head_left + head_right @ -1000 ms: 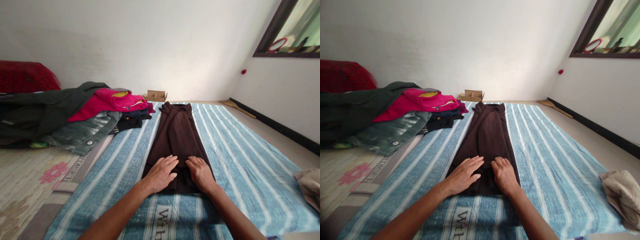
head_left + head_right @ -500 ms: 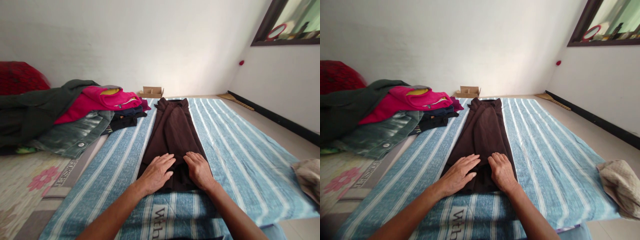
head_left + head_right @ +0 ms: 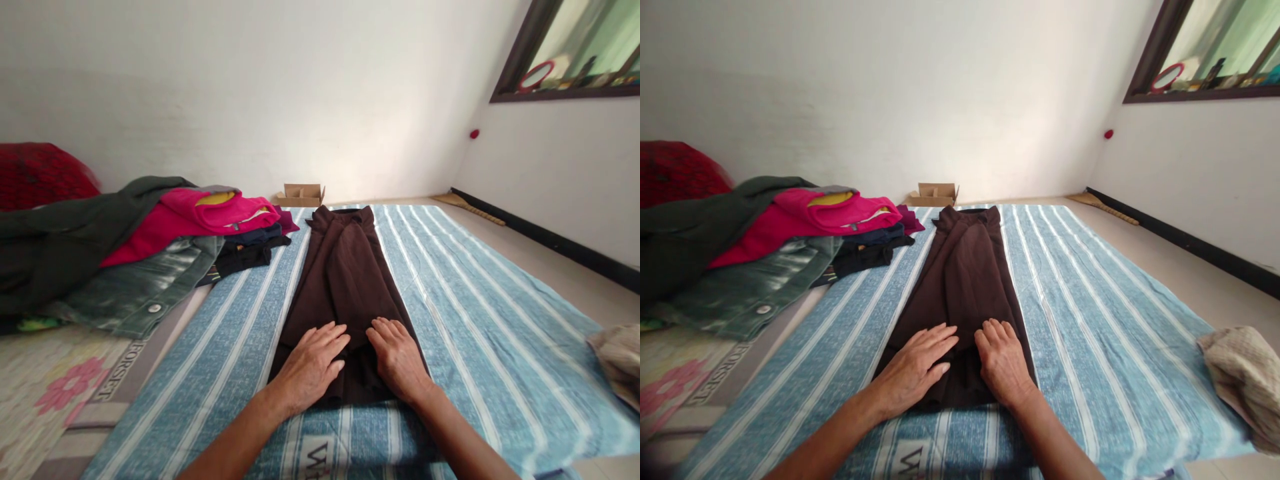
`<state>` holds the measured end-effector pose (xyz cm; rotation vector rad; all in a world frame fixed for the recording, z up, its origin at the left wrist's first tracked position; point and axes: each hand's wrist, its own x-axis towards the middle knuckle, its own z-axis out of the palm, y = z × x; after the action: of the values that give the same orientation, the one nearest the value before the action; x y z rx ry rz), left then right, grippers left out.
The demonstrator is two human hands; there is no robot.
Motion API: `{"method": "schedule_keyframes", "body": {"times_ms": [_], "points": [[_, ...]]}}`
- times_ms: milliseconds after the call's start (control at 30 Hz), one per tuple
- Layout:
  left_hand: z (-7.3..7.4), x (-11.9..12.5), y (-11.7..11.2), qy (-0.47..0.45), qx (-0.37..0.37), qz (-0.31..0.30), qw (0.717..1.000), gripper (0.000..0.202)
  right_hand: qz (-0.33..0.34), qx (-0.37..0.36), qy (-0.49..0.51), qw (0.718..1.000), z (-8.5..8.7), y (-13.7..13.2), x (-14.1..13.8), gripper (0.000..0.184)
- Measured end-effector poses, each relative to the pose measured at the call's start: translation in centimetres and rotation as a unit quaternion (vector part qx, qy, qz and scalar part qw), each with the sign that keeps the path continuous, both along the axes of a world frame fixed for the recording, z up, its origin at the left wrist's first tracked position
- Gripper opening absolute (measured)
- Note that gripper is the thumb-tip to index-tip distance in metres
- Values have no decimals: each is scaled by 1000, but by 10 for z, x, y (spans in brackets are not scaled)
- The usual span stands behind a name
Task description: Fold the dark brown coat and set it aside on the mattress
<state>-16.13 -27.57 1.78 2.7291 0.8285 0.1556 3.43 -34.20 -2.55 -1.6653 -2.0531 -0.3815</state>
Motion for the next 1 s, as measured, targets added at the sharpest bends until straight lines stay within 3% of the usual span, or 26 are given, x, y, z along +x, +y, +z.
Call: {"method": "schedule_keyframes", "body": {"times_ms": [300,567,767,1000], "points": [[-1,1,0,4,9,2,1000,47,-9,1,12,1000,2,-1,-1,30],[-4,1,2,-3,26,-14,1000,45,-14,-76,-2,997,7,0,-3,27],[-2,2,1,-15,20,-14,1000,45,4,-71,4,997,8,-10,3,30],[7,5,-4,34,-17,-12,999,53,73,-107,29,991,16,-25,2,50]]}}
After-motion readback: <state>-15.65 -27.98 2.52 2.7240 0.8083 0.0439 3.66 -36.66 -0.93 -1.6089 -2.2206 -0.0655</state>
